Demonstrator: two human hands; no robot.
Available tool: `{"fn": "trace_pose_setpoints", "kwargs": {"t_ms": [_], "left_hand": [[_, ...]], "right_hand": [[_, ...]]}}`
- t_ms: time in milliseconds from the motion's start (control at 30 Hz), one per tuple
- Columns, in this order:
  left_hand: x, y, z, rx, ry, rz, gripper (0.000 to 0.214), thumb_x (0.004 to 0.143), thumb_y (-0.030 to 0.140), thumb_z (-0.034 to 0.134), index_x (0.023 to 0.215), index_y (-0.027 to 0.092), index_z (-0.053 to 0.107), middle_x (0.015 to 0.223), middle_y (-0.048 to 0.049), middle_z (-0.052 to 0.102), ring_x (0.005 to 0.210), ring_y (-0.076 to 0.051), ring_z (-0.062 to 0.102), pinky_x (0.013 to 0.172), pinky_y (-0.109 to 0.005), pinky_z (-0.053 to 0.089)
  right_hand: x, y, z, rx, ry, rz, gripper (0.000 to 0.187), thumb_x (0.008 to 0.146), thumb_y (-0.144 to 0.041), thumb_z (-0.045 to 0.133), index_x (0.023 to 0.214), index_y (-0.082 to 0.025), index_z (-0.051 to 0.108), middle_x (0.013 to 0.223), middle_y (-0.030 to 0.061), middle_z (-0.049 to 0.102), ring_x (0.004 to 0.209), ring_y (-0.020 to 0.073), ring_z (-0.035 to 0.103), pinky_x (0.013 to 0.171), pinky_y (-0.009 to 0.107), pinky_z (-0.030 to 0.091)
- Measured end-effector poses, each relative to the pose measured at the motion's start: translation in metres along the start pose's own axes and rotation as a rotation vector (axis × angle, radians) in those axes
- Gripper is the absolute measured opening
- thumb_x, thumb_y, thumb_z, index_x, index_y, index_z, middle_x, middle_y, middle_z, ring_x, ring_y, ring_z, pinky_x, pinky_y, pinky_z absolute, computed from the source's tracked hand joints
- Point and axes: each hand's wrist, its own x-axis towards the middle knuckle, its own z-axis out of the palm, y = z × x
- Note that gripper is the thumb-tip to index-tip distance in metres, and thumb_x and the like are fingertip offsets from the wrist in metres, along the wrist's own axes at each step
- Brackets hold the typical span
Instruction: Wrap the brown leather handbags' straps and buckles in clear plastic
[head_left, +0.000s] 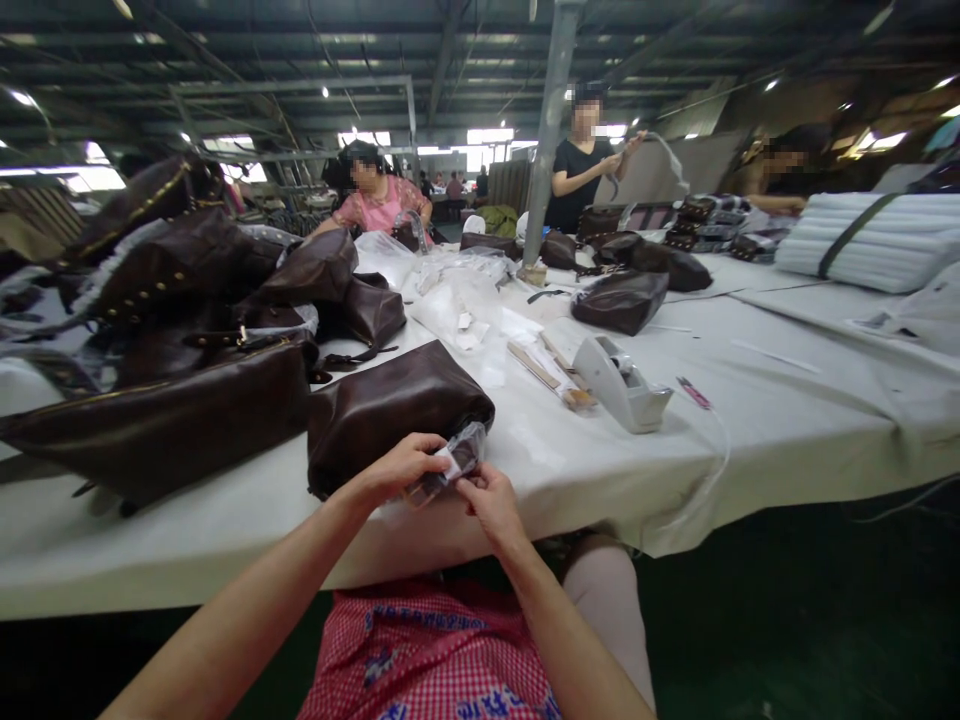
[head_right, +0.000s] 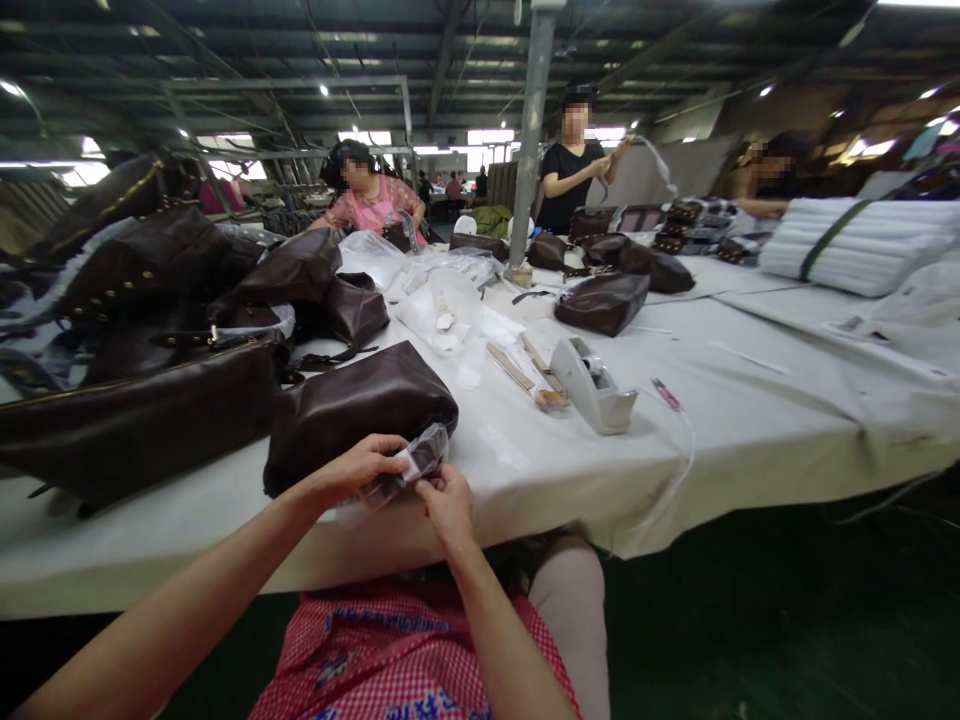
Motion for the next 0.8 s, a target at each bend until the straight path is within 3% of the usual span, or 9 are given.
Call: {"fn": "trace_pose_setpoints", "kwargs": {"t_ms": [200,367,533,667,800], "left_hand": [[-0.003,0.002,0.002,-0.019,0.031,0.032,0.023,0.065,0.029,0.062,0.081,0.013,0.065,0.069,0.0018,0.056,0.064,-0.013,0.049,0.061,-0.024,0.038],[-0.006,0.004,0.002,-0.067,0.032,0.050,0.023,0.063,0.026,0.061,0.082,0.013,0.066,0.070,0.0015,0.057,0.064,-0.013,0.049,0.061,-0.024,0.038],[-0.011,0.003,0.000,-0.102,0.009,0.045,0.025,0.065,0.027,0.063,0.085,0.014,0.067,0.072,0.0014,0.058,0.066,-0.013,0.049,0.062,-0.023,0.038],[-0.013,0.002,-0.001,-0.117,0.013,0.041,0.024,0.066,0.026,0.064,0.087,0.014,0.067,0.071,0.0014,0.059,0.064,-0.012,0.050,0.062,-0.023,0.038],[-0.014,0.004,-0.005,-0.183,0.034,-0.010,0.025,0.067,0.028,0.066,0.088,0.015,0.067,0.071,0.0007,0.060,0.061,-0.012,0.051,0.058,-0.023,0.039]], "right_hand": [[-0.003,0.002,0.004,0.073,0.104,-0.032,0.032,0.061,-0.046,0.069,0.077,-0.018,0.063,0.059,-0.0040,0.056,0.044,0.0081,0.038,0.041,0.021,0.029],[-0.004,0.004,0.010,0.150,0.066,0.003,0.031,0.063,-0.048,0.070,0.066,-0.019,0.061,0.044,-0.0071,0.039,0.042,0.0082,0.033,0.037,0.021,0.021],[-0.016,-0.001,0.018,0.481,0.054,0.166,0.027,0.055,-0.033,0.075,0.069,-0.018,0.058,0.048,-0.0128,0.025,0.039,0.0029,0.017,0.036,0.017,0.008],[-0.026,-0.008,0.021,0.732,0.026,0.255,0.028,0.052,-0.021,0.074,0.076,-0.017,0.060,0.055,-0.0112,0.033,0.041,0.0014,0.023,0.035,0.013,0.013],[-0.030,-0.013,0.020,0.937,-0.078,0.340,0.027,0.060,-0.012,0.071,0.084,-0.018,0.062,0.063,-0.0071,0.048,0.042,0.0020,0.032,0.034,0.012,0.021]]}}
